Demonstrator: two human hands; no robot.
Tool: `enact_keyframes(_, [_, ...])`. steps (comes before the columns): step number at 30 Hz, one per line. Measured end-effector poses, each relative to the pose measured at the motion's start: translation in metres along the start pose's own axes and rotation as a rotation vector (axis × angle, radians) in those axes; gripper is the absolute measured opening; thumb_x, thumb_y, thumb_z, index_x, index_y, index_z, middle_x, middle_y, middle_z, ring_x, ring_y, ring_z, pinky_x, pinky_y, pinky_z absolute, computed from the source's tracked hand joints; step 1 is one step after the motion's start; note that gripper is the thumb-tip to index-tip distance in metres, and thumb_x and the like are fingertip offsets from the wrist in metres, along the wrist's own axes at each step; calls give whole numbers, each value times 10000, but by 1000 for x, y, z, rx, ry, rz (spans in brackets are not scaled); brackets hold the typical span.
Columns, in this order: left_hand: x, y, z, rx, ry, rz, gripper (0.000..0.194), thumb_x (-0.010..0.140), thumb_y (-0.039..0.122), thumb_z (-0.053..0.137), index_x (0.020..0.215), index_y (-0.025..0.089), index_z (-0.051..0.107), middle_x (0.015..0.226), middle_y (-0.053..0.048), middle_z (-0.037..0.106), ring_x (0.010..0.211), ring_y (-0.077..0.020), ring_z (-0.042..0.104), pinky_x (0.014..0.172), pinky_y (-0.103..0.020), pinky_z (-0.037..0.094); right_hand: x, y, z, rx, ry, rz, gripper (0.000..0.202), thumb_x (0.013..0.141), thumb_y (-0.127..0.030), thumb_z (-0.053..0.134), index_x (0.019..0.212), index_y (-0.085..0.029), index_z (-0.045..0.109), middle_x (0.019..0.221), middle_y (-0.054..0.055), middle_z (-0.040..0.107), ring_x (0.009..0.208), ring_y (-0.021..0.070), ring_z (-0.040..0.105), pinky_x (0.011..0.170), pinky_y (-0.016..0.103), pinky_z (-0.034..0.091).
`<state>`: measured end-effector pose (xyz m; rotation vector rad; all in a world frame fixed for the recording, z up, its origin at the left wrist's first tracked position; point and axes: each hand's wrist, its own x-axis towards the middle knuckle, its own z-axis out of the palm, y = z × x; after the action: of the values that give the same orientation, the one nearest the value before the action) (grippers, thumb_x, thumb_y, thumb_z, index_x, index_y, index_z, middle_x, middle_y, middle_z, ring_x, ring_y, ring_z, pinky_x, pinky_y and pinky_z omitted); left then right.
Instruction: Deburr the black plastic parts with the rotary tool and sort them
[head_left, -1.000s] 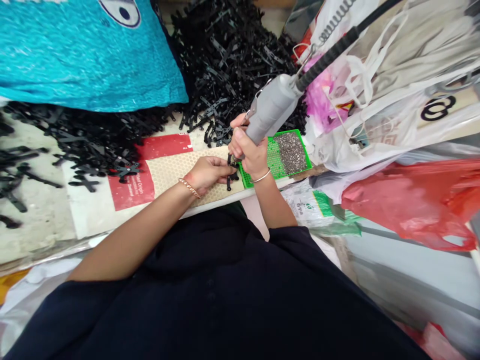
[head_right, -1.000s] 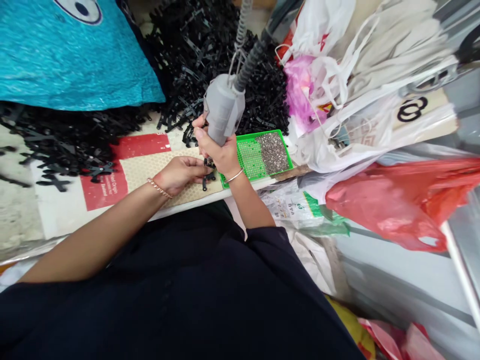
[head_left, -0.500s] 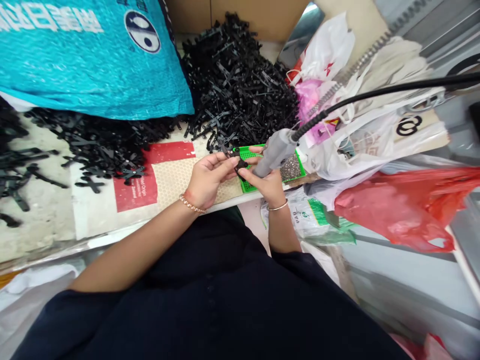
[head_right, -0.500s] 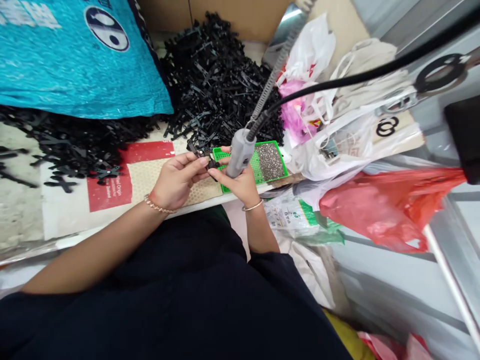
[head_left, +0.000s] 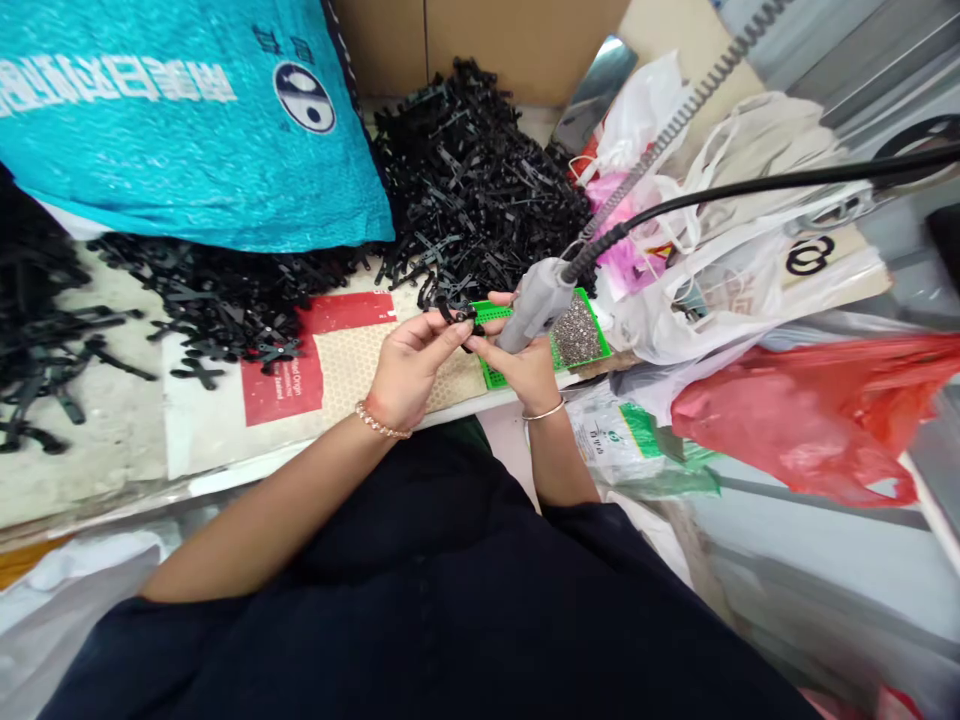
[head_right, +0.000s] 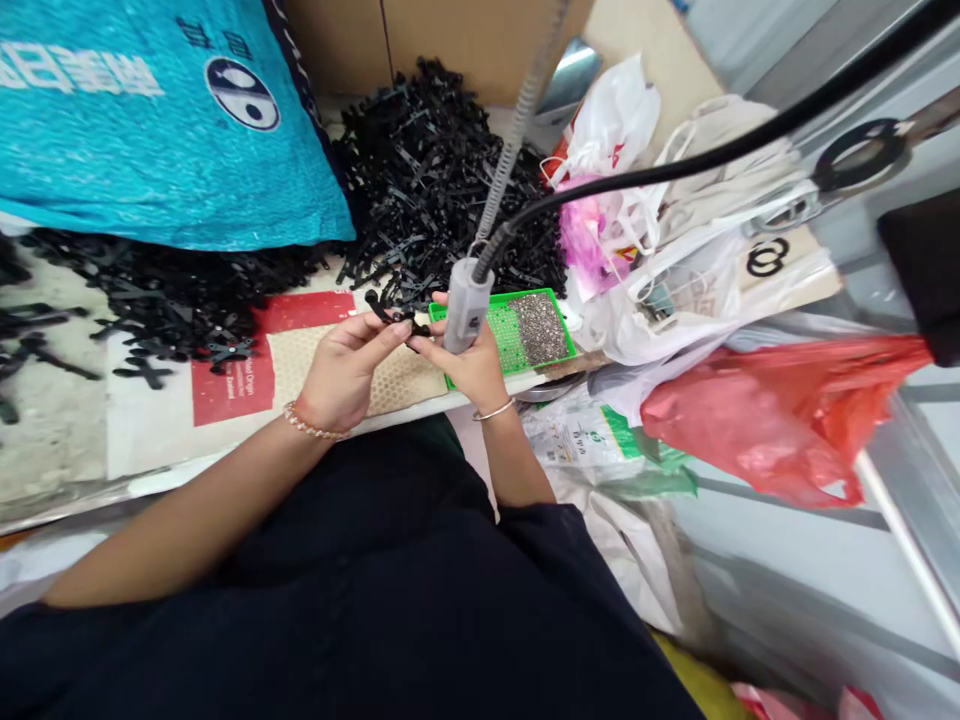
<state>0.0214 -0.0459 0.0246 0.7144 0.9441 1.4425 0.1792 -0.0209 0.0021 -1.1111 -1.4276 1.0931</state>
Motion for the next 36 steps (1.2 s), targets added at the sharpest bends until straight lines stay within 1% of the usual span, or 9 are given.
enact_keyframes(3, [3,-2,1,-29,17,-1,326,673,339,1024,752,177,753,863,-22,784,837,-147,716,851,-260,571,3,-7,-5,-38,-31,-21,629,736,-567,940,1230,-256,705,928,-7,778,708,128,655,752,315,636])
enact_keyframes(6, [10,-4,-2,-33,75,-179,299,751,300,983,750,168,713,824,-18,776,763,-134,728,789,-252,594,6,-14,-20,-64,-16,-51,456,819,-590,868,1111,-261,746,1022,24,801,726,125,671,732,297,631])
enact_keyframes(8, [16,-6,-5,-33,100,-349,261,834,254,918,756,159,689,831,-34,787,728,-137,742,736,-255,610,7,-13,-33,-61,99,-84,420,875,-618,803,1097,-266,748,961,12,786,669,109,645,643,265,595])
enact_keyframes(11, [24,-11,-10,-13,145,-545,161,930,145,804,806,135,702,824,-55,796,711,-138,762,684,-238,617,8,-1,-50,-26,363,-126,505,877,-669,767,1182,-270,713,713,-56,659,537,87,567,494,220,476])
enact_keyframes(13, [28,-15,-12,17,164,-601,133,967,100,743,838,120,720,804,-58,792,690,-131,762,656,-221,612,6,12,-57,-4,500,-123,565,851,-720,753,1176,-262,689,596,-98,542,469,80,508,443,210,400])
enact_keyframes(15, [30,-18,-13,44,160,-607,143,976,92,729,835,116,722,799,-61,793,681,-129,762,640,-211,609,3,23,-60,29,558,-91,595,816,-759,751,1121,-254,672,546,-118,484,430,77,463,433,216,374])
enact_keyframes(20, [30,-21,-15,69,127,-594,98,934,122,788,854,125,731,834,-67,805,741,-149,786,678,-220,625,-5,38,-56,142,494,-36,575,775,-740,799,1051,-257,656,534,-125,491,412,71,432,460,235,401])
enact_keyframes(28, [30,-22,-17,75,128,-578,101,948,110,752,852,127,728,846,-73,804,772,-153,796,674,-208,617,-3,41,-52,160,506,-54,556,784,-745,778,1023,-267,625,518,-132,467,403,77,421,443,238,394])
enact_keyframes(36, [28,-21,-16,63,130,-579,88,933,114,762,851,124,729,841,-75,801,772,-163,798,719,-239,640,-4,43,-53,168,452,-69,505,816,-702,787,1041,-271,649,540,-127,481,408,73,430,453,234,415])
